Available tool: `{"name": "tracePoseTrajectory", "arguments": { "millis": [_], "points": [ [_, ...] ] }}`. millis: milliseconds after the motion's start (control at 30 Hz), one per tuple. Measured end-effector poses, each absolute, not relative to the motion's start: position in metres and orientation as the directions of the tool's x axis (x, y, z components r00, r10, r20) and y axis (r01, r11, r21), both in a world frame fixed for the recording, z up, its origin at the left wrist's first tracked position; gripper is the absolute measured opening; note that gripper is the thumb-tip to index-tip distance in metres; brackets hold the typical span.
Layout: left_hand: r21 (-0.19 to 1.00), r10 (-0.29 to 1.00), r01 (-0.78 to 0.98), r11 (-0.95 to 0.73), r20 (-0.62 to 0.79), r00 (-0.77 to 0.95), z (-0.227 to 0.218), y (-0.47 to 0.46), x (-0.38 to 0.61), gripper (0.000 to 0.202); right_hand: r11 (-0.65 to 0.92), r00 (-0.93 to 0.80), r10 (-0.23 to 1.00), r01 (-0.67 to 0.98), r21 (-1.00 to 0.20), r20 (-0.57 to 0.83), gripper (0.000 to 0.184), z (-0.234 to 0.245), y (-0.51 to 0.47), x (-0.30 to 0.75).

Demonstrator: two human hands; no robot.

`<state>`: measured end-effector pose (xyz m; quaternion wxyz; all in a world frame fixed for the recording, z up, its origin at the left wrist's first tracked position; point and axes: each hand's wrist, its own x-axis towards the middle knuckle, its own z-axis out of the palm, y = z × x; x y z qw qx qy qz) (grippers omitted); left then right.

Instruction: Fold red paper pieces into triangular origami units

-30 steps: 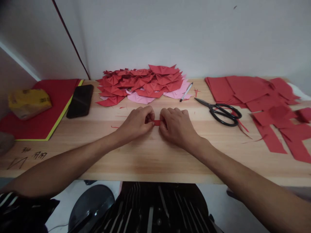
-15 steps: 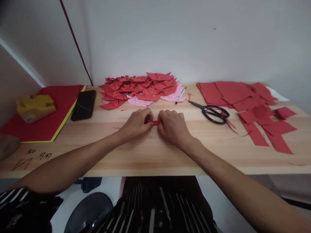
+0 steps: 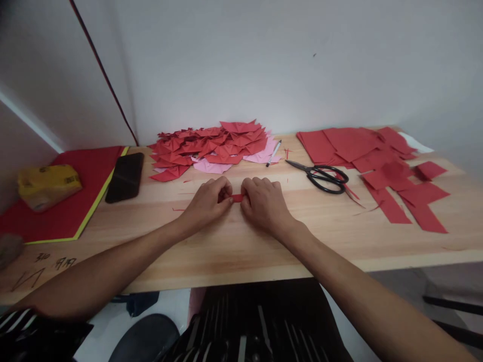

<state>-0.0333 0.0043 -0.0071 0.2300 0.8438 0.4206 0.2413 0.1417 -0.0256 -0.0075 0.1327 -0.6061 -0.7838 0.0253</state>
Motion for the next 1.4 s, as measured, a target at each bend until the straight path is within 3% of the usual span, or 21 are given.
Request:
{"name": "tracePoseTrajectory", "arguments": {
  "millis": [200, 400, 500, 667, 733, 1033, 1400],
  "points": [
    [0.587, 0.818, 0.599, -0.545, 0.217, 0.532, -0.008, 0.005, -0.033, 0.009, 0.248, -0.214, 0.958, 0.953, -0.172, 0.193, 0.020, -0.005, -0.025, 0.136],
    [0.490, 0.764, 0.603, -0.629, 0.248, 0.596, -0.007, 0.005, -0.036, 0.008, 0.245, -0.210, 0.960, 0.951, -0.191, 0.185, 0.011, -0.005, -0.026, 0.138],
    [0.363, 0.676, 0.577, -0.732, 0.282, 0.681, -0.009, 0.004, -0.041, 0.016, 0.257, -0.220, 0.959, 0.941, -0.220, 0.179, 0.011, -0.006, -0.026, 0.140],
    [-0.016, 0.511, 0.533, -0.846, 0.263, 0.818, -0.010, 0.003, -0.045, 0.020, 0.274, -0.227, 0.954, 0.926, -0.259, 0.195, 0.010, -0.008, -0.025, 0.143],
    [-0.086, 0.487, 0.517, -0.851, 0.236, 0.841, -0.007, 0.003, -0.046, 0.019, 0.269, -0.221, 0.955, 0.928, -0.259, 0.199, 0.011, -0.008, -0.025, 0.143],
    [-0.028, 0.510, 0.526, -0.850, 0.209, 0.835, -0.005, 0.010, -0.049, 0.022, 0.235, -0.187, 0.961, 0.939, -0.250, 0.202, 0.011, -0.007, -0.026, 0.139],
    [-0.062, 0.508, 0.523, -0.850, 0.166, 0.845, 0.001, 0.009, -0.049, 0.021, 0.234, -0.189, 0.959, 0.949, -0.211, 0.213, 0.015, -0.010, -0.029, 0.141]
  ]
}}
